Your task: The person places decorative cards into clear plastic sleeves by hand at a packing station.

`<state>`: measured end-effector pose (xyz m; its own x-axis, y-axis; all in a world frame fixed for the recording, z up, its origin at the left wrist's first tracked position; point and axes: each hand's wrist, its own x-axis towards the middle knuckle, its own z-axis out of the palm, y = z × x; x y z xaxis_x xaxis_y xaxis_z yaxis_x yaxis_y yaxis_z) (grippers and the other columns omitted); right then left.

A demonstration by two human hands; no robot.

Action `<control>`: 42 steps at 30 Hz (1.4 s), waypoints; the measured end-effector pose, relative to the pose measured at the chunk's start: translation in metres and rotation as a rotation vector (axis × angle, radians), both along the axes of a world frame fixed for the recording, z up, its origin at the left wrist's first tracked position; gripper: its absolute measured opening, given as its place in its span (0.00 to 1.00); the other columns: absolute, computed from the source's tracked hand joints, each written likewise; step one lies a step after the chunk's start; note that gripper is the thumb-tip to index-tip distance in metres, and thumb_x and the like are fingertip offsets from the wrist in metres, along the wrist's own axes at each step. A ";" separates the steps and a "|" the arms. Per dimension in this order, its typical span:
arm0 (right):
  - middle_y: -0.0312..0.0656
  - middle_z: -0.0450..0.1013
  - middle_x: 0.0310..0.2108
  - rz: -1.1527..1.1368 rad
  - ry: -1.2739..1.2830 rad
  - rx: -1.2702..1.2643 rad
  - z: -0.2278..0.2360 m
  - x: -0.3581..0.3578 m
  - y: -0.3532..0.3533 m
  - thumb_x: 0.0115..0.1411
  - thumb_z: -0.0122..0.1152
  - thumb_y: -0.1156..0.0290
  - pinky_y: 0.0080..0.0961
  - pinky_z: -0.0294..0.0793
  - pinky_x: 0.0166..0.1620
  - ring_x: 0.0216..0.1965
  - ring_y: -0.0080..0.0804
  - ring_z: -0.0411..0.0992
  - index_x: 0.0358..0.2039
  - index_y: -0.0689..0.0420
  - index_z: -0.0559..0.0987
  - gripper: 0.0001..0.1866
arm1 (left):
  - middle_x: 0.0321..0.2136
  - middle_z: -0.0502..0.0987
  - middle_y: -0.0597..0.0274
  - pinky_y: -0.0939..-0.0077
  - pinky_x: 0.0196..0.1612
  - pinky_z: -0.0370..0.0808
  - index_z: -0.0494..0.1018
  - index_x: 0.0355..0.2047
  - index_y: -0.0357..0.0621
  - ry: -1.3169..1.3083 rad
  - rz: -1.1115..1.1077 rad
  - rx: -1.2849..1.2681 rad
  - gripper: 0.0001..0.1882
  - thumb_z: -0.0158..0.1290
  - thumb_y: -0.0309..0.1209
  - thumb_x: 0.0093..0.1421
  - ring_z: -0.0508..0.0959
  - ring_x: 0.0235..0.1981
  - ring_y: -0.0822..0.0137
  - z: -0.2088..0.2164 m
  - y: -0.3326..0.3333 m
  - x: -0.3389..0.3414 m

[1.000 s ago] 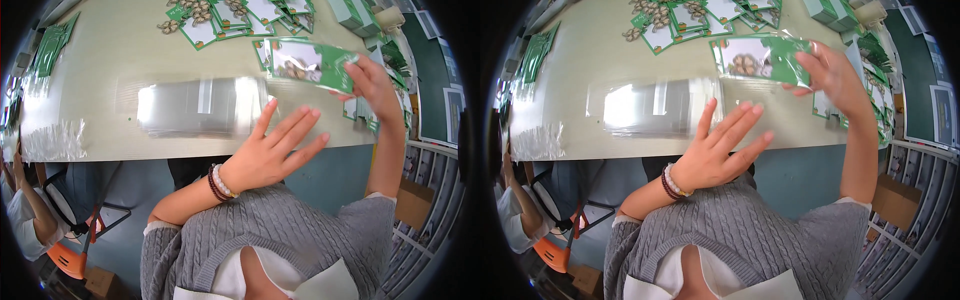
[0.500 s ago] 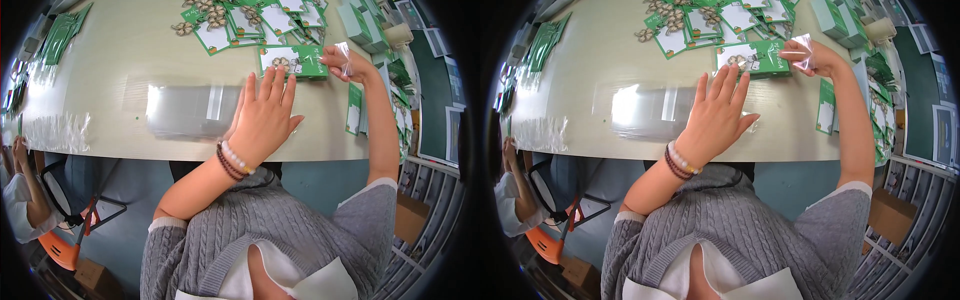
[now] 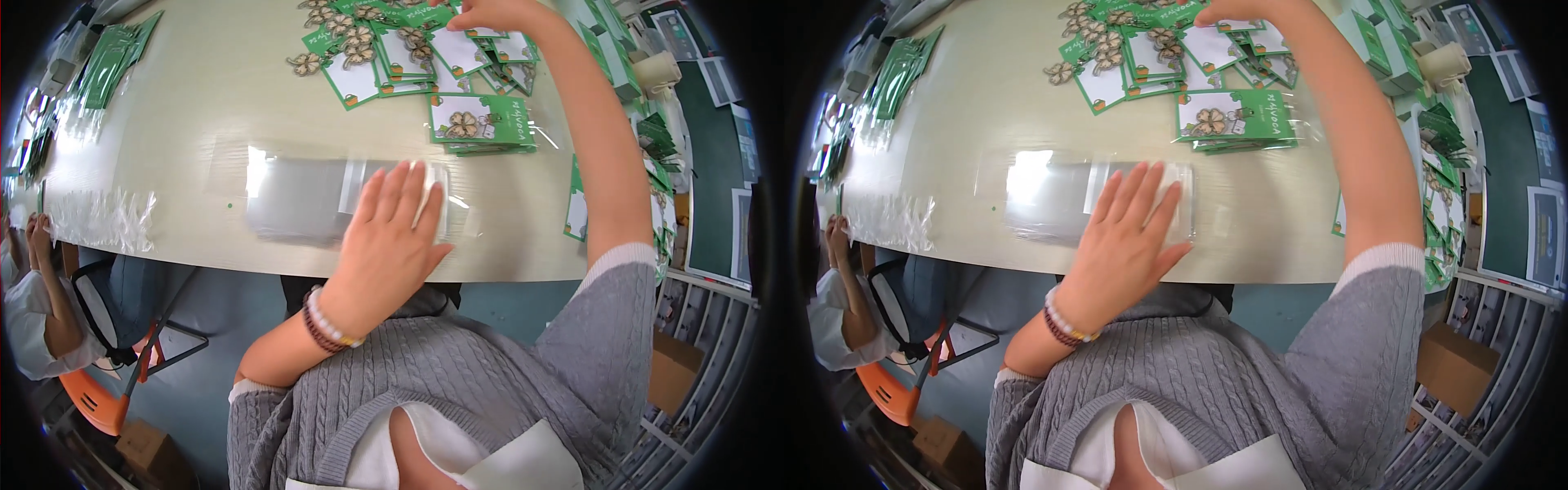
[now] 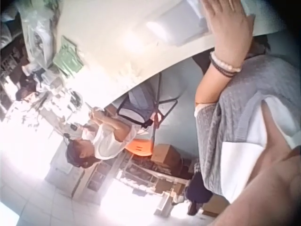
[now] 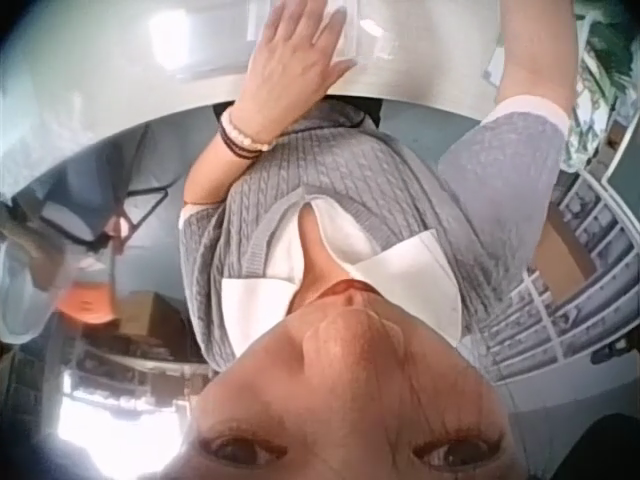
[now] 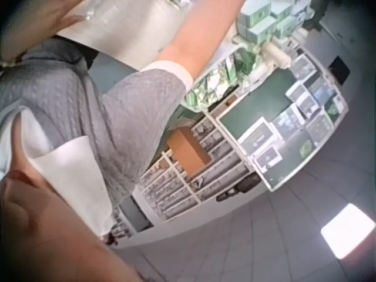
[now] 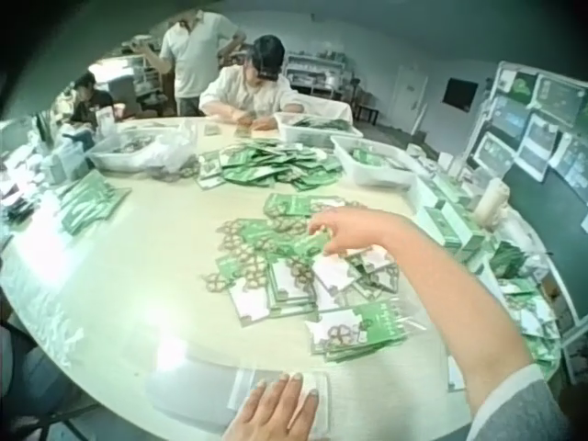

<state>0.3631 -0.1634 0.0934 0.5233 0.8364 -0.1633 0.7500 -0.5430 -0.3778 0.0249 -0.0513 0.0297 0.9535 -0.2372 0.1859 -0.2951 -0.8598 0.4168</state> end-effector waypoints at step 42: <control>0.44 0.72 0.20 -0.714 0.800 0.622 0.012 -0.231 -0.087 0.67 0.45 0.65 0.18 0.69 0.14 0.11 0.25 0.69 0.62 0.55 0.59 0.24 | 0.47 0.73 0.48 0.66 0.49 0.71 0.71 0.47 0.32 -0.228 0.306 -0.270 0.14 0.45 0.27 0.65 0.74 0.47 0.53 -0.015 0.044 -0.001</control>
